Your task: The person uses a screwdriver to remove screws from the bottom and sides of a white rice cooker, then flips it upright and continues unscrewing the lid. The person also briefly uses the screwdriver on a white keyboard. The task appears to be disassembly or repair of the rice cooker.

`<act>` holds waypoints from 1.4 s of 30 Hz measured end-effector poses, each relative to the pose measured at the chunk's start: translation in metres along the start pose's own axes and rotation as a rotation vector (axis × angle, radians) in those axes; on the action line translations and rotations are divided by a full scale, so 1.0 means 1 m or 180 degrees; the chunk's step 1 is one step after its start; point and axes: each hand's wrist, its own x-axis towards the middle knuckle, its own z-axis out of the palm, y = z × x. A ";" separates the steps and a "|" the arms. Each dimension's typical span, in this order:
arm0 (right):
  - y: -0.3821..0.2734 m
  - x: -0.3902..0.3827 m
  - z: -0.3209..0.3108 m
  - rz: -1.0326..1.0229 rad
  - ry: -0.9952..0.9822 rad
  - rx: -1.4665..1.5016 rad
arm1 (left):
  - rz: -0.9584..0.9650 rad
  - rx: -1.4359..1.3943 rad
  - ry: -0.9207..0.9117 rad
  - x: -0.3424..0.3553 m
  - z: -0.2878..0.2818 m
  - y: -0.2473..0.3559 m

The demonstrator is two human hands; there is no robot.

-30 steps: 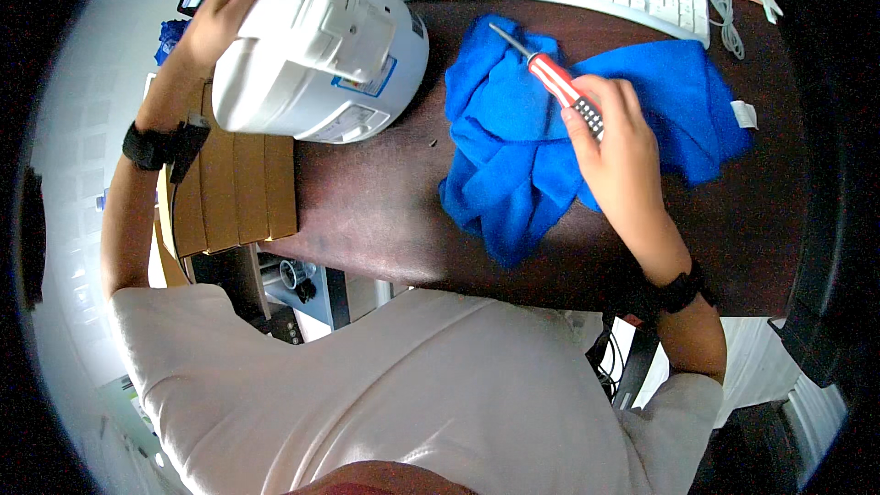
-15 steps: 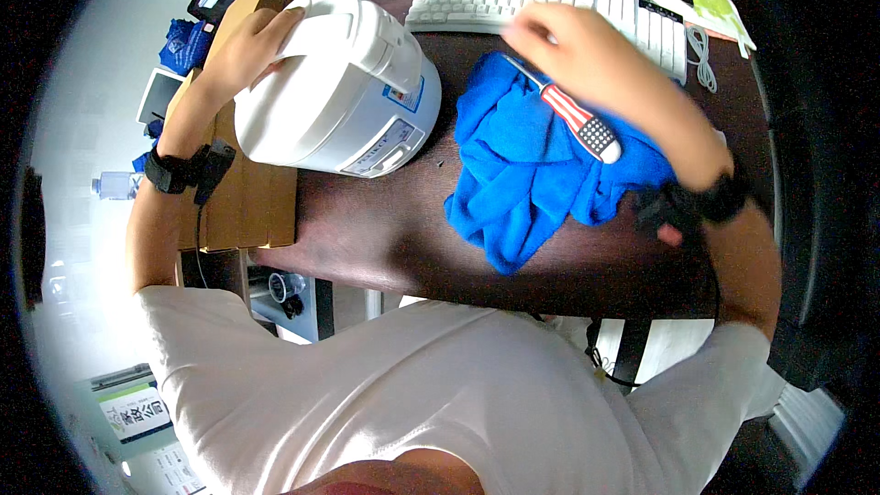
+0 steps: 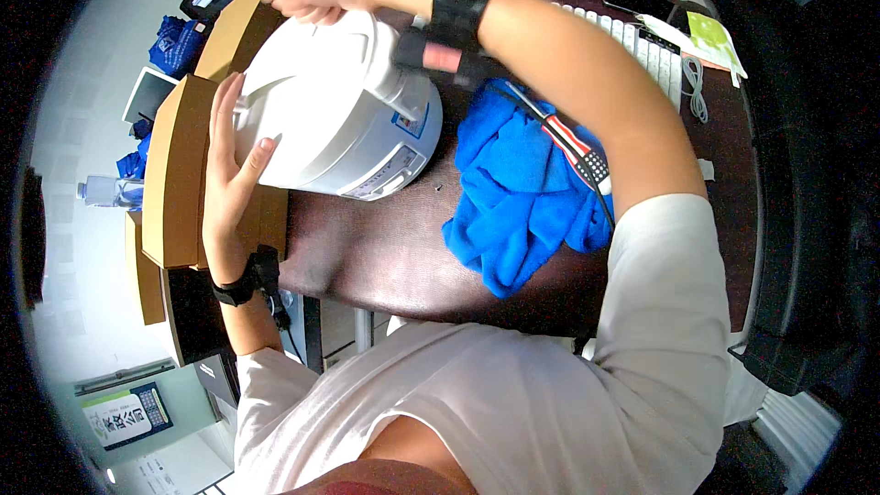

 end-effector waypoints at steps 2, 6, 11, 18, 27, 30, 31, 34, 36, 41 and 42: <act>0.007 -0.008 -0.003 0.0155 -0.0389 -0.0572 | 0.0042 -0.0176 0.0079 0.005 0.006 -0.001; -0.015 -0.014 -0.017 0.0306 -0.0466 -0.0416 | 0.0038 -0.0365 0.0209 0.008 0.018 -0.004; 0.001 -0.029 -0.008 0.0072 -0.0325 -0.0260 | 0.0074 -0.0481 0.0289 0.012 0.019 -0.003; 0.005 -0.030 -0.016 0.0085 -0.0607 -0.0087 | -0.0038 -0.0459 0.0409 0.013 0.023 -0.006; -0.009 -0.030 -0.002 -0.0633 -0.0297 -0.0549 | 0.0023 -0.0547 0.0396 0.014 0.025 -0.008; 0.007 -0.033 -0.011 -0.0092 -0.0780 -0.0211 | 0.0018 -0.0419 0.0398 0.011 0.025 -0.008; 0.008 -0.035 -0.010 -0.0072 -0.0796 -0.0219 | -0.0009 -0.0421 0.0393 0.011 0.024 -0.007; 0.012 -0.036 -0.008 -0.0220 -0.0787 -0.0118 | -0.0037 -0.0425 0.0355 0.010 0.022 -0.004; 0.009 -0.034 -0.012 -0.0153 -0.0867 -0.0114 | 0.0016 -0.0428 0.0294 0.012 0.019 -0.004; 0.007 -0.036 -0.013 -0.0225 -0.0661 -0.0214 | 0.0230 0.0515 -0.0019 0.014 0.010 0.007; 0.010 -0.035 -0.013 -0.0305 -0.0673 -0.0154 | 0.0317 0.0895 -0.0098 0.013 0.008 0.016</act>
